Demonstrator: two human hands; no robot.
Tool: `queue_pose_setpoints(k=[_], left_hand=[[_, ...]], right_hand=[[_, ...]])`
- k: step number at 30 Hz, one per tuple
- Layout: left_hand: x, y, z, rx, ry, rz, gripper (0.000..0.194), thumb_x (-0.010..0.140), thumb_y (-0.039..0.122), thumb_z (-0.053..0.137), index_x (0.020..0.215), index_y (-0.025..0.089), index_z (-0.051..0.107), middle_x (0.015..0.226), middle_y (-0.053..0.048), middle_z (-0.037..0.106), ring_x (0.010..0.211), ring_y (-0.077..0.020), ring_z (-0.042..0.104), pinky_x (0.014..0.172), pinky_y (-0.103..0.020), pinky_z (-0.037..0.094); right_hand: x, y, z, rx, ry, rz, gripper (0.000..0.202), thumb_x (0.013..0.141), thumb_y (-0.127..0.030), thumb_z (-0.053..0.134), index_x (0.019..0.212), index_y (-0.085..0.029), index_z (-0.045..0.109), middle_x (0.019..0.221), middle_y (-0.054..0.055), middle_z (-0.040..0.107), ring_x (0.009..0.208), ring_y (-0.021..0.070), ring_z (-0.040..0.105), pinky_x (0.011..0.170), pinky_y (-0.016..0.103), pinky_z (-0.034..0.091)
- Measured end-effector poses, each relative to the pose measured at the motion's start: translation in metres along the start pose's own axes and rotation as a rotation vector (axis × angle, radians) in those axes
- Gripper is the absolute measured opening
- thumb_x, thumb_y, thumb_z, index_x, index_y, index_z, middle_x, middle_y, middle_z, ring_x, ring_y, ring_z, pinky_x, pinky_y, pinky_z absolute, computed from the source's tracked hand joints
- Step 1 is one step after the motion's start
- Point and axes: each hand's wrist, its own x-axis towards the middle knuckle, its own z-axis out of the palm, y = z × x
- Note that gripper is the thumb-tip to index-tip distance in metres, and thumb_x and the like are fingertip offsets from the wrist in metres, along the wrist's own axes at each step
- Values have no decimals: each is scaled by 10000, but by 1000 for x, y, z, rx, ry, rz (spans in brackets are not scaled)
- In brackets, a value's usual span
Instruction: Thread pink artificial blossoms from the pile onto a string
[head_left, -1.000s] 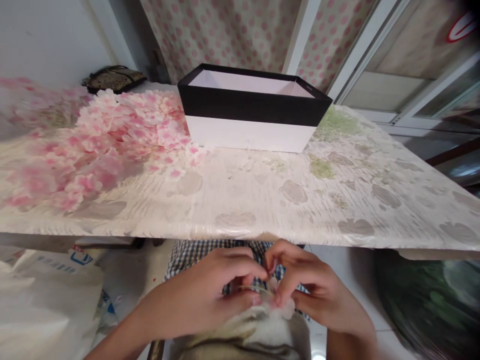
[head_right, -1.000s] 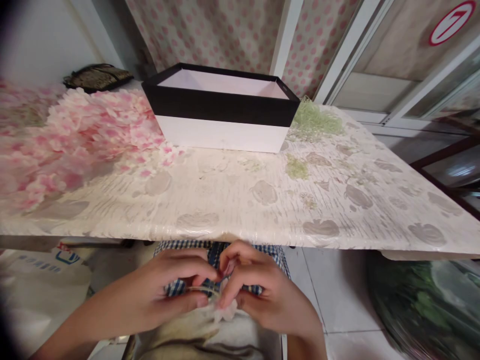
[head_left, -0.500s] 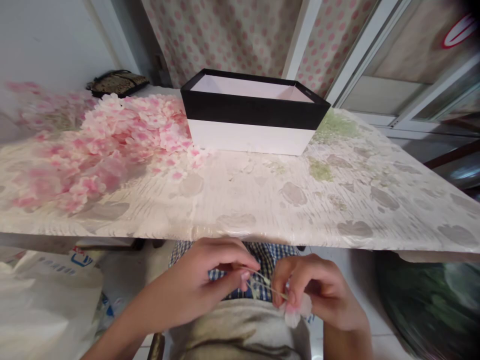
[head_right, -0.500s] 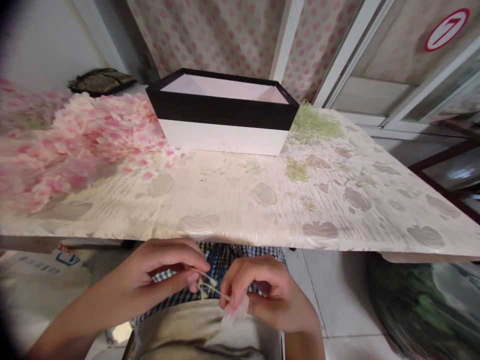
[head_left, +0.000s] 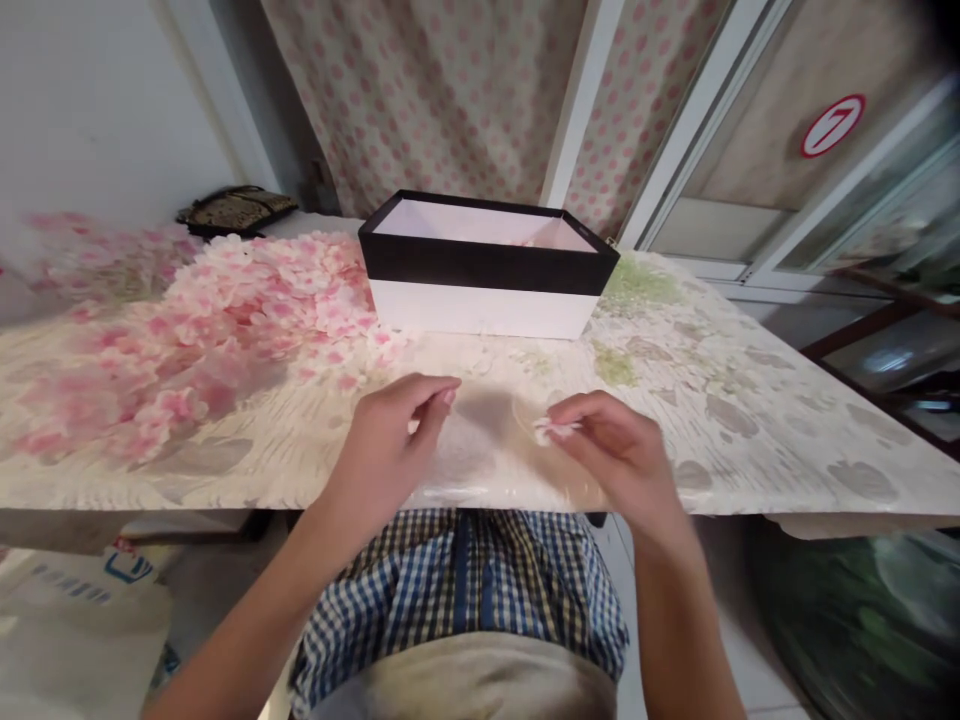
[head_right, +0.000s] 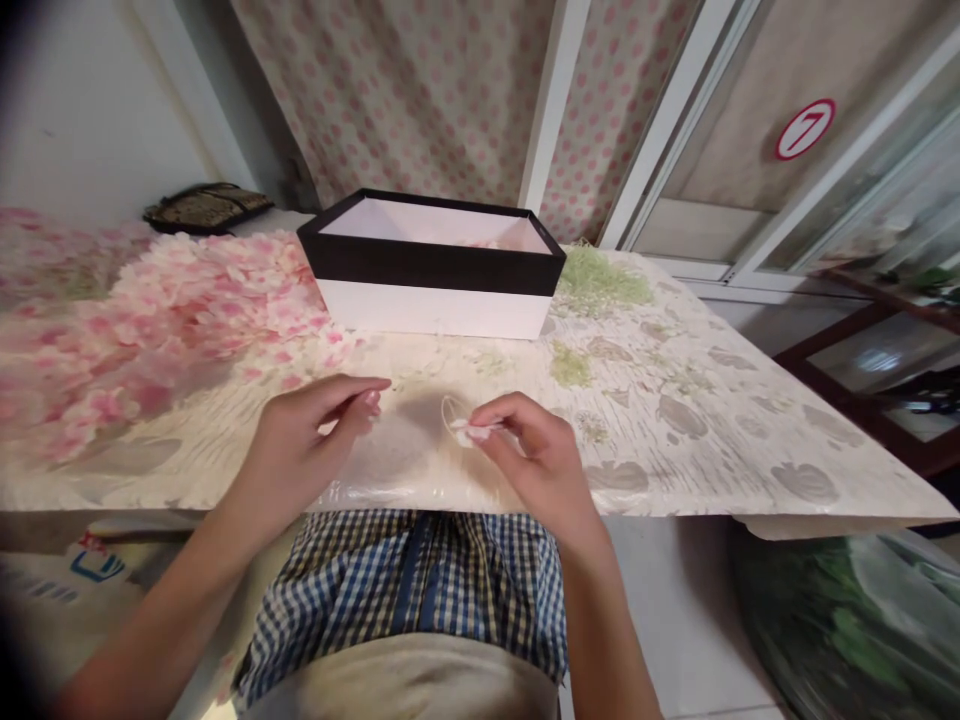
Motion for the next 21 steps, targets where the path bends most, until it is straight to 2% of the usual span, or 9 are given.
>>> queue_pose_setpoints(k=[4, 7, 10, 14, 16, 18, 20, 21], left_hand=[[14, -12, 9, 209, -20, 95, 320, 968, 231, 390, 1174, 151, 621, 1101, -85, 666, 997, -232, 618, 917, -390, 490], [10, -21, 8, 367, 27, 129, 337, 974, 244, 376, 1191, 165, 621, 1149, -95, 641, 1101, -282, 543, 1006, -483, 415], [2, -27, 4, 455, 152, 114, 336, 969, 270, 396, 1194, 176, 627, 1149, -109, 615, 1133, -304, 495, 1036, -514, 372], [-1, -32, 2, 370, 243, 82, 341, 966, 299, 383, 1186, 161, 605, 1147, -113, 605, 1123, -290, 497, 1029, -489, 385], [0, -35, -1, 285, 265, 47, 317, 956, 324, 397, 1137, 182, 615, 1118, -93, 626, 1122, -277, 513, 1036, -475, 387], [1, -40, -3, 178, 283, -19, 295, 937, 360, 431, 1094, 198, 623, 1115, -77, 641, 1119, -265, 539, 1034, -454, 398], [1, -42, -5, 89, 305, -101, 288, 913, 390, 475, 1079, 208, 625, 1139, -68, 644, 1102, -260, 570, 991, -420, 434], [1, -43, -6, 64, 318, -133, 286, 901, 398, 496, 1073, 211, 626, 1146, -63, 645, 1091, -260, 583, 950, -400, 456]], right_hand=[[8, 9, 10, -249, -126, -65, 131, 871, -133, 550, 907, -215, 644, 933, 41, 659, 907, 179, 628, 797, 328, 510], [3, 13, 13, -351, -99, -118, 170, 866, -108, 530, 942, -213, 639, 994, 57, 625, 976, 195, 604, 859, 360, 499], [0, 14, 12, -360, -54, -122, 218, 851, -110, 547, 1016, -220, 636, 1095, 72, 585, 1063, 204, 581, 931, 386, 484], [0, 16, 11, -261, -38, -100, 320, 812, -81, 516, 1056, -246, 640, 1168, 68, 570, 1157, 210, 556, 980, 392, 461], [-1, 18, 5, -179, 73, -105, 332, 784, -71, 486, 1021, -243, 643, 1150, 65, 590, 1157, 214, 562, 966, 393, 468], [-2, 20, -7, -170, 336, -112, 305, 760, -87, 481, 981, -229, 636, 1094, 67, 614, 1084, 222, 593, 926, 400, 485], [-5, 24, -28, -341, 596, -69, 269, 751, -120, 482, 952, -215, 634, 1034, 76, 628, 970, 233, 613, 867, 419, 493], [-6, 26, -40, -480, 660, -19, 250, 755, -145, 486, 941, -208, 639, 1014, 86, 634, 923, 243, 610, 843, 437, 490]])
